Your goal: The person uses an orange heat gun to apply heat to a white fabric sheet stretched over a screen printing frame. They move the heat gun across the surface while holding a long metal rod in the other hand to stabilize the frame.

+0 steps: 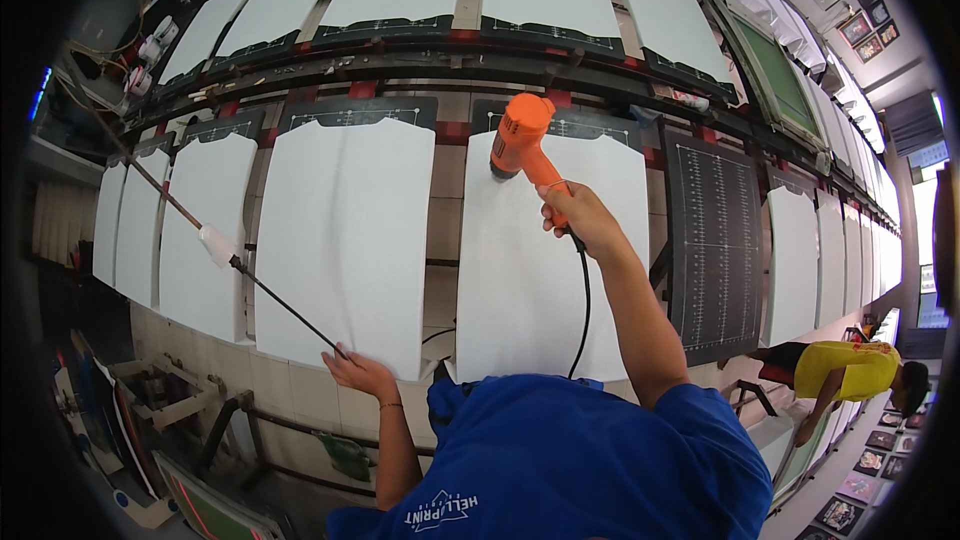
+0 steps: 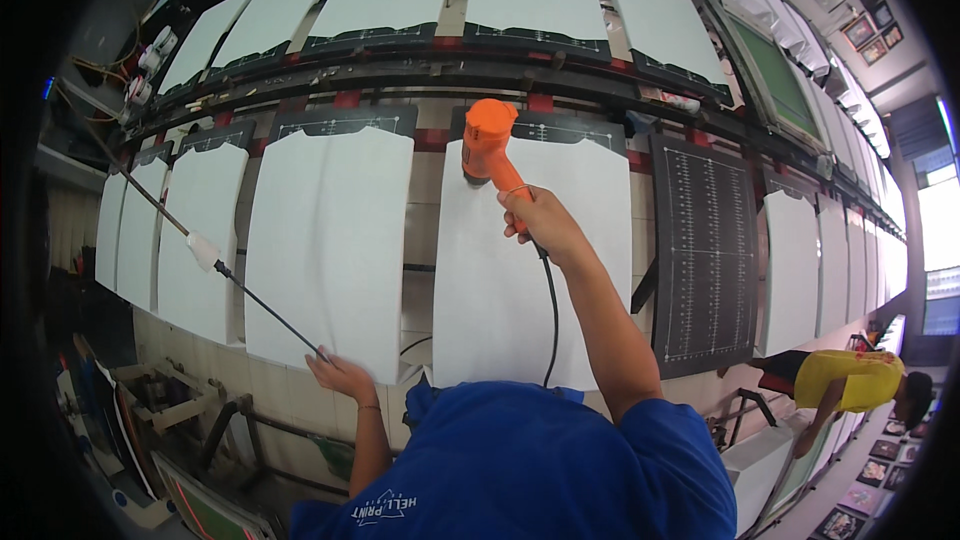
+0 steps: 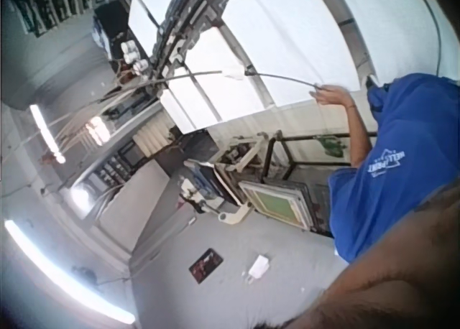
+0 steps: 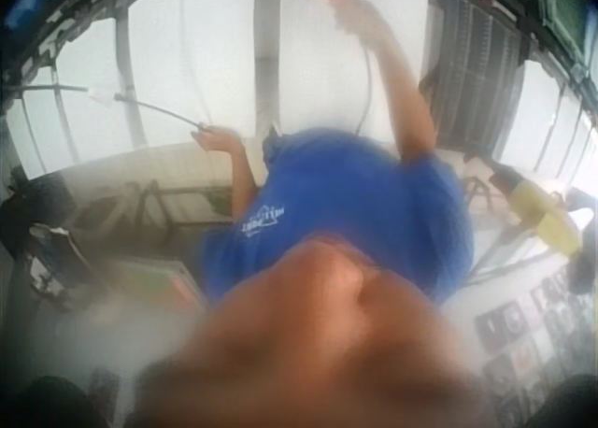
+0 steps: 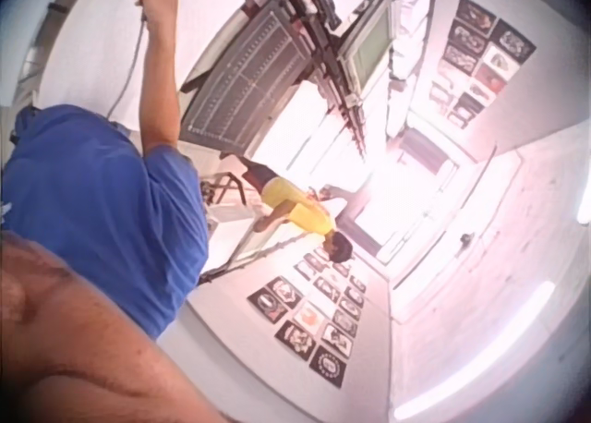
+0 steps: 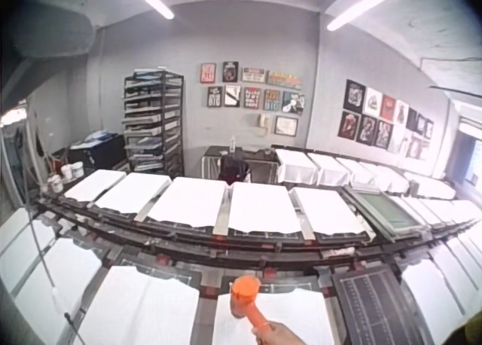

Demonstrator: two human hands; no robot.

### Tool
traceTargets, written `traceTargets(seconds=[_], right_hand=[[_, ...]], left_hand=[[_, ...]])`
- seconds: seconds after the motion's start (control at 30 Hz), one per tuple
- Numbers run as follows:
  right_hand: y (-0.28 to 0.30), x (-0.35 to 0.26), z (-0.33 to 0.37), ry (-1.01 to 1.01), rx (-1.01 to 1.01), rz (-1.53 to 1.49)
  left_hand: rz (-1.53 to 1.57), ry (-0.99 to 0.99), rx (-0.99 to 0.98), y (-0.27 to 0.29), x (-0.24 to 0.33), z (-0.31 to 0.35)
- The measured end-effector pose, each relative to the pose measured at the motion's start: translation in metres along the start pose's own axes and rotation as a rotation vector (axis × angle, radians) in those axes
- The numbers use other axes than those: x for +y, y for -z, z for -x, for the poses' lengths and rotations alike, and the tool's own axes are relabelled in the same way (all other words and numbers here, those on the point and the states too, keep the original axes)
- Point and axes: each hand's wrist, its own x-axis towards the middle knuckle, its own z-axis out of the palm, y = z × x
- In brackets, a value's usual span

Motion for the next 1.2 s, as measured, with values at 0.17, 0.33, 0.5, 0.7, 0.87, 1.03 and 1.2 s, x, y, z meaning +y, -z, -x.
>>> traceTargets(seconds=[0.17, 0.33, 0.5, 0.7, 0.87, 1.03, 1.2], right_hand=[[0.002, 0.002, -0.005, -0.021, -0.009, 0.001], [0.003, 0.001, -0.005, -0.020, -0.026, 0.022], [0.005, 0.006, -0.001, -0.019, -0.037, 0.033], [0.016, -0.006, 0.030, -0.110, -0.079, 0.086], [0.019, 0.005, 0.009, -0.016, -0.010, 0.007], [0.026, -0.005, 0.028, -0.117, -0.069, 0.093], [0.029, -0.001, 0.026, -0.067, -0.012, 0.109]], left_hand=[[0.018, 0.022, -0.011, 0.004, 0.010, -0.001], [-0.035, 0.010, -0.017, 0.002, 0.005, -0.001], [0.065, 0.070, -0.045, 0.004, 0.014, 0.000], [0.019, 0.049, -0.041, 0.003, 0.006, 0.000], [0.105, 0.066, -0.060, 0.002, 0.007, -0.001], [0.049, 0.070, -0.066, 0.009, 0.016, -0.003], [0.132, 0.059, -0.043, 0.006, 0.016, -0.001]])
